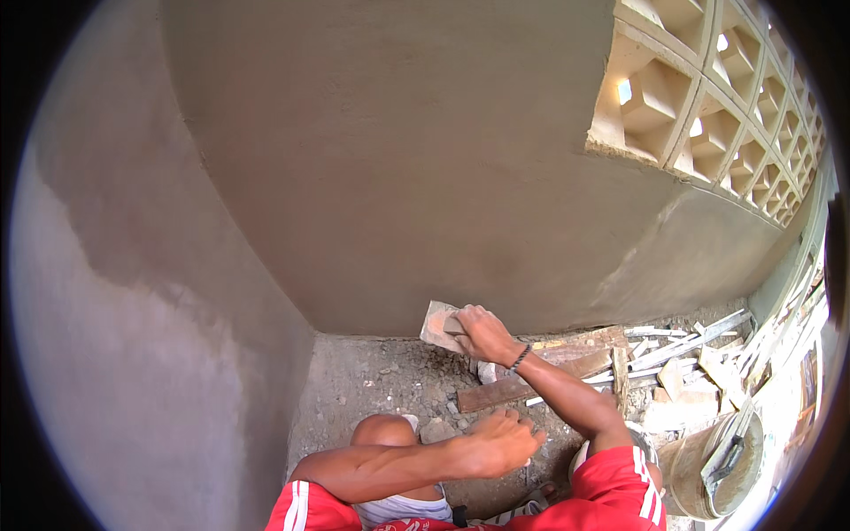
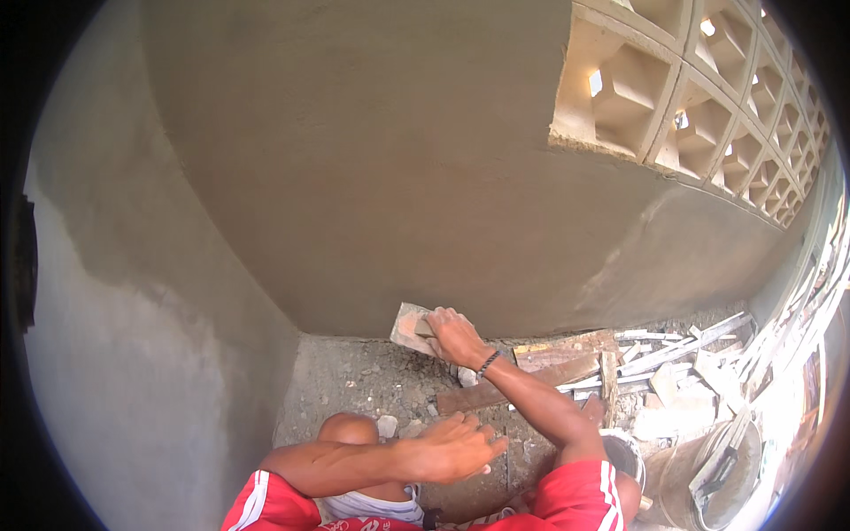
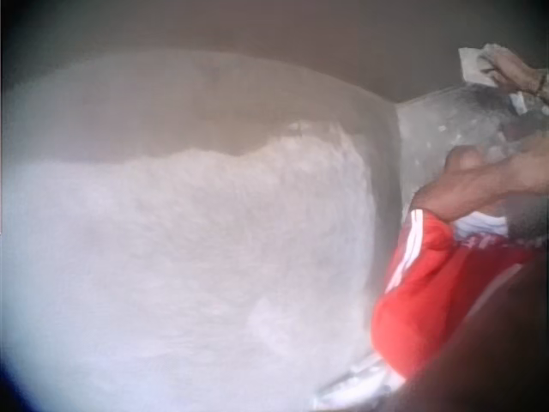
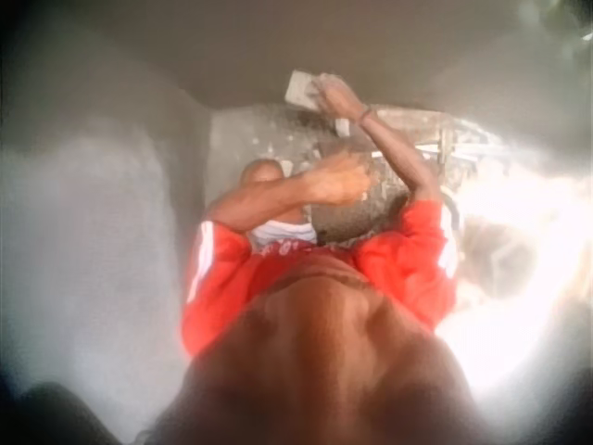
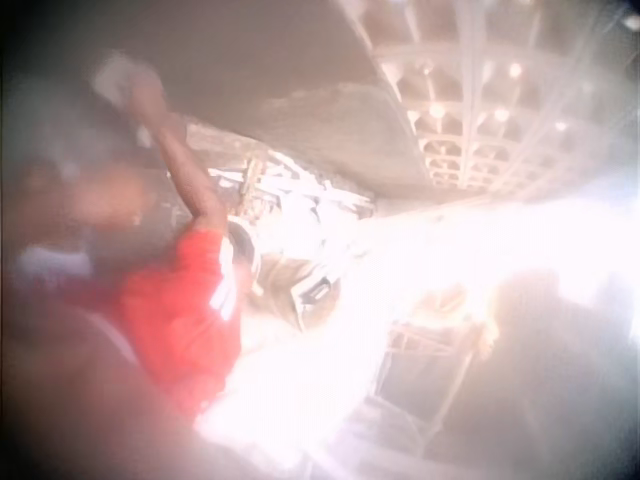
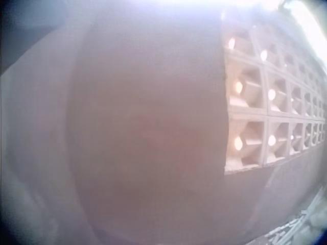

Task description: The person applies plaster to a wall using a trowel and a float, smoothing the surface. They briefly stand to retrieve a bucket of water, then resume plastering.

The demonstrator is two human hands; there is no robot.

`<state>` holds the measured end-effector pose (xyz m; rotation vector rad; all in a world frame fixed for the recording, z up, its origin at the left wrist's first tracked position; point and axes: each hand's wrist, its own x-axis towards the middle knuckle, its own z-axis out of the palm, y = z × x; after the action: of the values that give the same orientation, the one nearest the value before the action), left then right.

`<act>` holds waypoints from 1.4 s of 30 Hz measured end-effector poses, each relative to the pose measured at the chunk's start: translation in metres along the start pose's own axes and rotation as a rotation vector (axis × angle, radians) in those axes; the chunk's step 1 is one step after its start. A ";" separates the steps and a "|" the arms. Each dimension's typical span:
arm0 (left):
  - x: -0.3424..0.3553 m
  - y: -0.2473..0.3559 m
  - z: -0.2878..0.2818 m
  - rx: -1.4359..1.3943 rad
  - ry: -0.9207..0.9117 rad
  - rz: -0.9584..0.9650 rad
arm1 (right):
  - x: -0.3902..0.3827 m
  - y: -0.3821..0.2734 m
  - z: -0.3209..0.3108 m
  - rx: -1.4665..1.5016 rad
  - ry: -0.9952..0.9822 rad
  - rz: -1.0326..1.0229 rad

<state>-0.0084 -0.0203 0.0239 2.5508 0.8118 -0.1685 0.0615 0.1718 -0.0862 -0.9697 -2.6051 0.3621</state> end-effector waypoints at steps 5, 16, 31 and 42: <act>-0.008 0.003 0.000 -0.047 0.019 0.118 | -0.051 -0.005 -0.055 1.747 0.401 0.204; 0.010 0.004 -0.003 0.022 0.011 0.113 | -0.116 0.127 -0.091 0.679 1.307 0.605; 0.042 0.011 -0.007 0.051 -0.132 0.047 | -0.083 0.088 0.016 0.265 0.951 0.410; 0.019 -0.002 -0.012 0.015 -0.103 -0.022 | -0.056 0.143 -0.107 0.019 1.231 0.427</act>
<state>0.0062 -0.0033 0.0291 2.5254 0.8019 -0.3109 0.2268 0.2519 -0.0508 -1.1987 -1.2866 -0.1201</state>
